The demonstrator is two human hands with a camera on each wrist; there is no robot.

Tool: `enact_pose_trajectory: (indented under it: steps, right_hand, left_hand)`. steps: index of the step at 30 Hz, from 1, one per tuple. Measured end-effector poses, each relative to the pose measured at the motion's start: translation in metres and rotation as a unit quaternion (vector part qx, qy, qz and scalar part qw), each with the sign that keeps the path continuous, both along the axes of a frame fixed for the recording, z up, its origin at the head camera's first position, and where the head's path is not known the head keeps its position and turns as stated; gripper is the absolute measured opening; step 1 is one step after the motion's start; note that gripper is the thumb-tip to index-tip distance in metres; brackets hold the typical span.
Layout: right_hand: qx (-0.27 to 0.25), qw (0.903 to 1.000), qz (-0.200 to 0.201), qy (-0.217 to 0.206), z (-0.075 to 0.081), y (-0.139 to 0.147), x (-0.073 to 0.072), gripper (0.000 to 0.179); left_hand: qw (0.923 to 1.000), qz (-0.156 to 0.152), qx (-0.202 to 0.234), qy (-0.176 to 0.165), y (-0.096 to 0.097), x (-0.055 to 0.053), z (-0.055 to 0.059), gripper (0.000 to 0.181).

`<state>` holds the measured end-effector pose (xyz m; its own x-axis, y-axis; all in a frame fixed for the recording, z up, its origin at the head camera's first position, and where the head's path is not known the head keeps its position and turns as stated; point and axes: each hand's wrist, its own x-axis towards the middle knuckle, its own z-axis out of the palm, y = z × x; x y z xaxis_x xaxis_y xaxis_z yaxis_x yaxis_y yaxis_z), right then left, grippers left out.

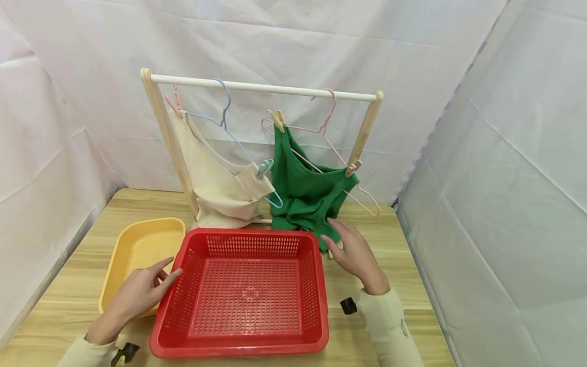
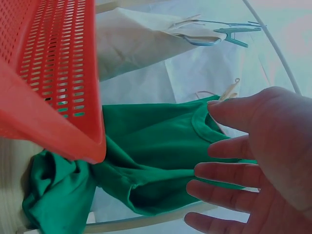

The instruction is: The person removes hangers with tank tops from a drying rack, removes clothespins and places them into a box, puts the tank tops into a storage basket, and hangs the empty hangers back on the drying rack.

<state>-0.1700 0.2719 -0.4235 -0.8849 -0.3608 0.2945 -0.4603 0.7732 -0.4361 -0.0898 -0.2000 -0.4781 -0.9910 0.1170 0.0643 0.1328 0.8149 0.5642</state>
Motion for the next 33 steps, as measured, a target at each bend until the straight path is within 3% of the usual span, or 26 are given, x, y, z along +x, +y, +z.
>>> enact_pose_trajectory:
  steps: [8,20,33]
  right_hand:
    - [-0.005,0.9999,0.014,-0.003,0.008,-0.009,-0.007,0.052]
    - [-0.02,0.9981,0.055,0.018,0.023,-0.026,-0.017,0.049]
    - [-0.046,0.996,0.075,0.006,0.033,-0.05,-0.028,0.049]
  left_hand:
    - [0.9999,-0.001,0.015,-0.004,0.006,0.002,-0.003,0.054]
    - [0.9988,0.015,0.045,-0.007,0.015,0.004,-0.012,0.057]
    - [0.9975,0.04,0.058,-0.008,0.018,0.006,-0.014,0.058]
